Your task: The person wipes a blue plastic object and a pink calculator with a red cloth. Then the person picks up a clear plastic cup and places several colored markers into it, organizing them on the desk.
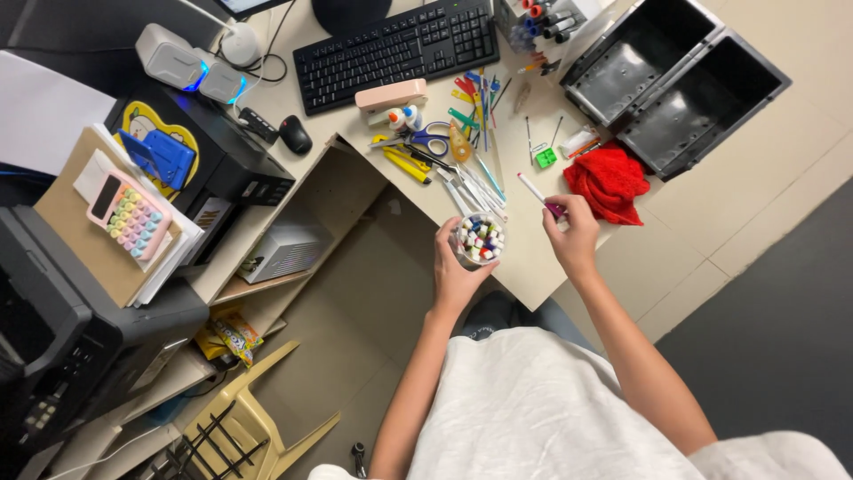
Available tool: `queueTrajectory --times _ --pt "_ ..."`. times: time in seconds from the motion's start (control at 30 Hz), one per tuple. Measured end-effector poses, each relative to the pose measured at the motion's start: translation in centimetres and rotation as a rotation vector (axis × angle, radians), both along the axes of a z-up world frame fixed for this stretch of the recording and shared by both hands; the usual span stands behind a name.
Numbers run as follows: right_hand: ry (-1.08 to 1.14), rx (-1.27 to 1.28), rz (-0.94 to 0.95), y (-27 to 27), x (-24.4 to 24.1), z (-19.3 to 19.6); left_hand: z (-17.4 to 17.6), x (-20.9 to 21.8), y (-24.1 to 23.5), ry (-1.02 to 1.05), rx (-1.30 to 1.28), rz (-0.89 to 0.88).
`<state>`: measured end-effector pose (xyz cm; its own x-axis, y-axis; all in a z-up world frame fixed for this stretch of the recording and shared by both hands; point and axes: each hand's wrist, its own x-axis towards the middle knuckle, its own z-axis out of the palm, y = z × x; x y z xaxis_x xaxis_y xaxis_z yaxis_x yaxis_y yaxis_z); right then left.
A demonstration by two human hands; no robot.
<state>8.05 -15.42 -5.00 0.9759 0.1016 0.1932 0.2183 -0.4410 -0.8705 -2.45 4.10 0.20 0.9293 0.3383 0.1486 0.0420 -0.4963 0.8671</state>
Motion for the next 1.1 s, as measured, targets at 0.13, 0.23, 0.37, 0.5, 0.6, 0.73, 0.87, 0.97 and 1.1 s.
queueTrajectory --times 0.13,0.23,0.37,0.5,0.6,0.73,0.87,0.97,1.1 --pt "0.017 0.081 -0.055 -1.4 -1.3 8.9 -0.3 1.7 -0.4 0.007 -0.015 -0.023" --pt "-0.043 0.169 0.096 -1.8 -1.8 12.5 0.2 2.8 -1.3 -0.031 -0.038 -0.085" --pt "-0.052 0.083 0.333 -1.1 -2.0 13.7 0.9 3.5 -2.8 -0.094 0.004 -0.167" --pt "-0.248 -0.139 0.426 0.2 -2.1 12.6 1.0 3.3 -4.1 -0.181 0.118 -0.291" --pt "-0.289 -0.225 0.381 0.7 -2.7 12.2 0.3 2.5 -5.2 -0.027 -0.006 -0.257" --pt "0.022 -0.029 0.32 -0.3 -3.2 13.0 2.2 2.7 -5.3 -0.035 -0.013 -0.238" --pt "-0.16 -0.059 0.334 -1.4 -3.5 12.9 3.7 2.5 -5.1 0.09 -0.09 -0.227" --pt "-0.219 -0.159 0.335 -1.8 -3.5 13.2 2.9 2.2 -4.9 0.068 -0.183 -0.294" --pt "-0.252 -0.245 0.359 -2.3 -3.5 13.4 3.5 2.0 -4.4 0.147 -0.459 -0.39"
